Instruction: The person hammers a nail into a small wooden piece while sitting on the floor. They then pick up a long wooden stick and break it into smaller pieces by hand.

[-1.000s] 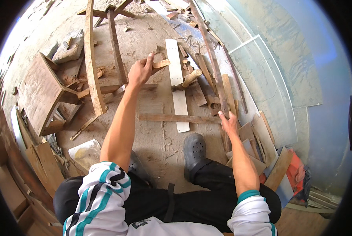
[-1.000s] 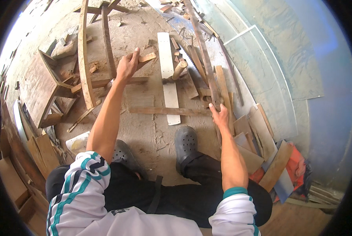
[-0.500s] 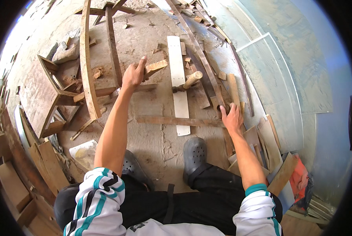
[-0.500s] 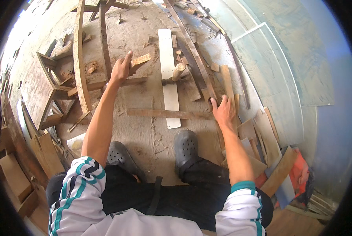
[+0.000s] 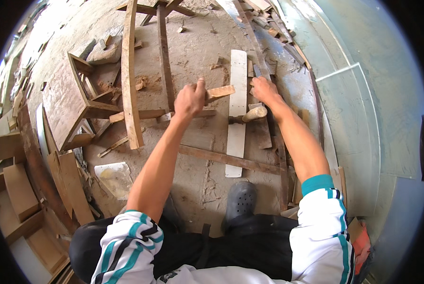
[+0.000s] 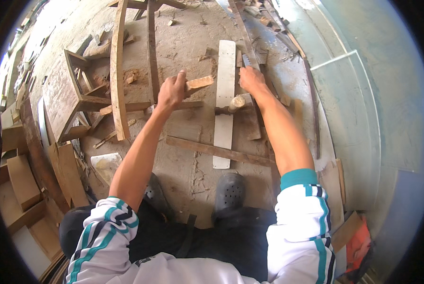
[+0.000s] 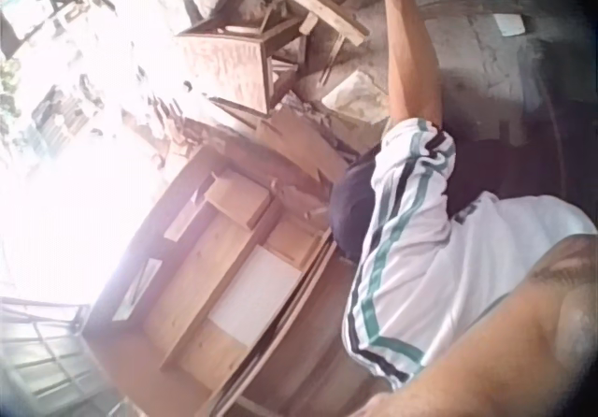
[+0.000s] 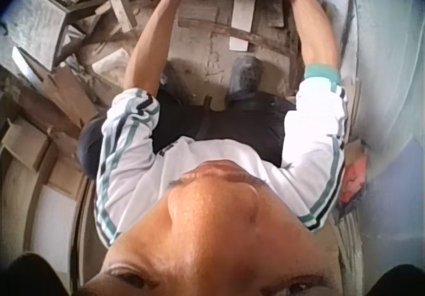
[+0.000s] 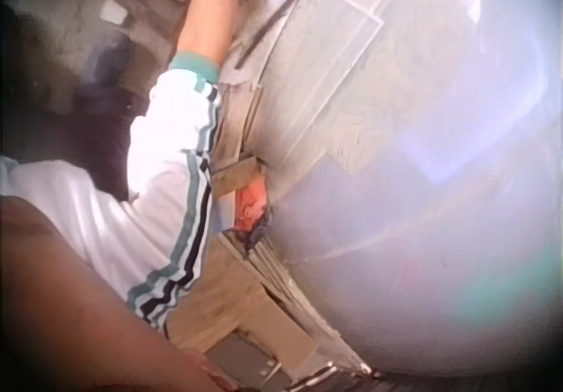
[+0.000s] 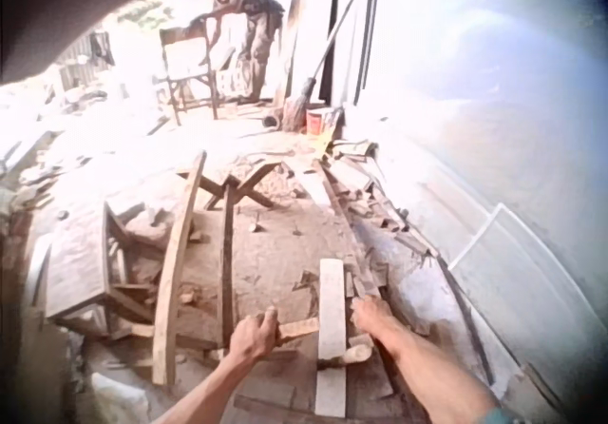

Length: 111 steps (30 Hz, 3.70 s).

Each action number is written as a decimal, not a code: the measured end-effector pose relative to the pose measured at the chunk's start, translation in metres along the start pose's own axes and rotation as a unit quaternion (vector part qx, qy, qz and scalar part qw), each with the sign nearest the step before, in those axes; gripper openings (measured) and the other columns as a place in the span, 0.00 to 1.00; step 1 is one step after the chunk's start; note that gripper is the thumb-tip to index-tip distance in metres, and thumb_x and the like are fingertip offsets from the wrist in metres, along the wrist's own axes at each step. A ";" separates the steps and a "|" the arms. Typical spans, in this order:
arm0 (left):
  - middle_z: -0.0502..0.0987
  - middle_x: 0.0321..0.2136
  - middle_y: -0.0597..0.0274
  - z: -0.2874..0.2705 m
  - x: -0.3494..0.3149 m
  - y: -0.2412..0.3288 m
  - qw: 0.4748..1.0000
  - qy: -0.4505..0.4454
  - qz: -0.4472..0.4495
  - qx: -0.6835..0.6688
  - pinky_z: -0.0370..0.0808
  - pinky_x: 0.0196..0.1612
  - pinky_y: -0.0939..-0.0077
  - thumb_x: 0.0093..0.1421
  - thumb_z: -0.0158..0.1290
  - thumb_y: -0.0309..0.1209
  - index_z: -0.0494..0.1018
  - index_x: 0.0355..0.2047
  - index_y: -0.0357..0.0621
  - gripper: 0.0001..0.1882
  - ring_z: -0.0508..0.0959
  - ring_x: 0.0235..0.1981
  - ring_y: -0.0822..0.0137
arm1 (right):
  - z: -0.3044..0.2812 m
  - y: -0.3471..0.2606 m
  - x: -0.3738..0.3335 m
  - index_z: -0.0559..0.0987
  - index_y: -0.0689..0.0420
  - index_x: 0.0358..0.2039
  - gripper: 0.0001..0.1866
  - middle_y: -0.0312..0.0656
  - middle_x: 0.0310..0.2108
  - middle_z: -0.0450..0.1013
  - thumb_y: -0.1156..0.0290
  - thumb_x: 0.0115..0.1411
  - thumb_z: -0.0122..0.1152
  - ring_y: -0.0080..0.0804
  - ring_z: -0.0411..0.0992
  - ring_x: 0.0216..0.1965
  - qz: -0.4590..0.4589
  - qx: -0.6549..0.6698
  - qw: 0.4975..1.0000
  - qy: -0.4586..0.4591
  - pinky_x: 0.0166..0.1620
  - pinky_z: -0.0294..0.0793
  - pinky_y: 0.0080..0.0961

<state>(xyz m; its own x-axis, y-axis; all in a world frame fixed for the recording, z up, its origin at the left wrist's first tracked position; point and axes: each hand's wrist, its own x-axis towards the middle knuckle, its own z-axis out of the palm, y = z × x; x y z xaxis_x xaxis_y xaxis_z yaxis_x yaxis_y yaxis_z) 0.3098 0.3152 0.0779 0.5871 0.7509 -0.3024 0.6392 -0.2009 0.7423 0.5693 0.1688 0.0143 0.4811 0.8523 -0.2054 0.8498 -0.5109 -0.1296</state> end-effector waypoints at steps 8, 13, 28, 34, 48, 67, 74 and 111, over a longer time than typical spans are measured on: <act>0.79 0.29 0.35 0.014 -0.021 0.008 0.996 -0.036 -0.004 -0.077 0.73 0.45 0.51 0.70 0.36 0.55 0.80 0.31 0.35 0.35 0.80 0.37 0.38 | -0.003 -0.005 0.029 0.82 0.62 0.41 0.13 0.56 0.44 0.79 0.68 0.59 0.60 0.55 0.78 0.48 0.036 -0.076 0.989 -0.118 0.50 0.79 0.45; 0.83 0.31 0.56 0.000 -0.005 -0.002 0.927 -0.106 -0.043 -0.356 0.74 0.43 0.70 0.73 0.42 0.49 0.79 0.36 0.36 0.27 0.80 0.35 0.67 | -0.030 -0.009 0.027 0.74 0.59 0.43 0.18 0.55 0.40 0.79 0.60 0.59 0.61 0.54 0.76 0.49 0.023 0.044 0.998 -0.045 0.49 0.77 0.45; 0.82 0.33 0.60 -0.047 -0.001 -0.039 0.950 -0.109 0.189 -0.224 0.76 0.44 0.73 0.61 0.59 0.30 0.78 0.42 0.35 0.12 0.79 0.38 0.72 | -0.119 -0.188 -0.098 0.83 0.53 0.42 0.15 0.41 0.41 0.76 0.67 0.54 0.70 0.45 0.74 0.47 -0.214 0.040 0.968 0.122 0.54 0.70 0.40; 0.83 0.34 0.55 -0.057 -0.030 -0.034 0.949 -0.127 0.250 -0.143 0.77 0.44 0.68 0.55 0.64 0.34 0.79 0.41 0.37 0.17 0.82 0.38 0.65 | -0.095 -0.178 -0.100 0.83 0.49 0.44 0.18 0.36 0.44 0.75 0.69 0.50 0.73 0.37 0.71 0.53 -0.184 0.039 0.973 0.136 0.54 0.67 0.39; 0.83 0.36 0.57 -0.028 -0.054 -0.043 0.942 0.076 0.298 -0.136 0.78 0.39 0.65 0.56 0.65 0.43 0.80 0.43 0.44 0.19 0.82 0.34 0.59 | -0.102 -0.170 -0.089 0.78 0.55 0.43 0.17 0.49 0.39 0.79 0.70 0.52 0.71 0.47 0.77 0.45 -0.179 0.150 0.970 0.073 0.50 0.73 0.42; 0.82 0.37 0.58 -0.016 -0.063 -0.029 0.948 0.099 0.298 -0.054 0.79 0.38 0.69 0.54 0.65 0.35 0.81 0.44 0.45 0.17 0.83 0.32 0.61 | -0.093 -0.157 -0.086 0.80 0.61 0.40 0.15 0.51 0.37 0.80 0.72 0.52 0.70 0.48 0.79 0.41 -0.199 0.219 0.952 0.075 0.46 0.77 0.38; 0.83 0.36 0.57 -0.015 -0.062 -0.029 0.943 0.117 0.309 -0.047 0.80 0.39 0.69 0.53 0.65 0.35 0.82 0.43 0.43 0.17 0.84 0.34 0.60 | -0.096 -0.157 -0.086 0.80 0.61 0.41 0.15 0.53 0.37 0.80 0.73 0.53 0.69 0.51 0.78 0.43 -0.199 0.212 0.955 0.062 0.49 0.76 0.40; 0.81 0.42 0.53 -0.032 -0.072 -0.007 0.965 0.024 0.257 -0.055 0.77 0.46 0.66 0.57 0.59 0.36 0.80 0.44 0.39 0.18 0.82 0.42 0.56 | -0.058 -0.166 -0.119 0.78 0.51 0.40 0.16 0.35 0.47 0.76 0.66 0.52 0.73 0.35 0.70 0.56 -0.157 0.167 0.919 0.321 0.63 0.54 0.47</act>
<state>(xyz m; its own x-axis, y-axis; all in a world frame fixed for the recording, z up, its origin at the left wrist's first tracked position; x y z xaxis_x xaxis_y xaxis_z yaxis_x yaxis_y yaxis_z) 0.2470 0.2832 0.1137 0.7863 0.5998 0.1483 0.2121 -0.4875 0.8470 0.3834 0.1588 0.1161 0.3431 0.7989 0.4940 0.9063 -0.1433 -0.3976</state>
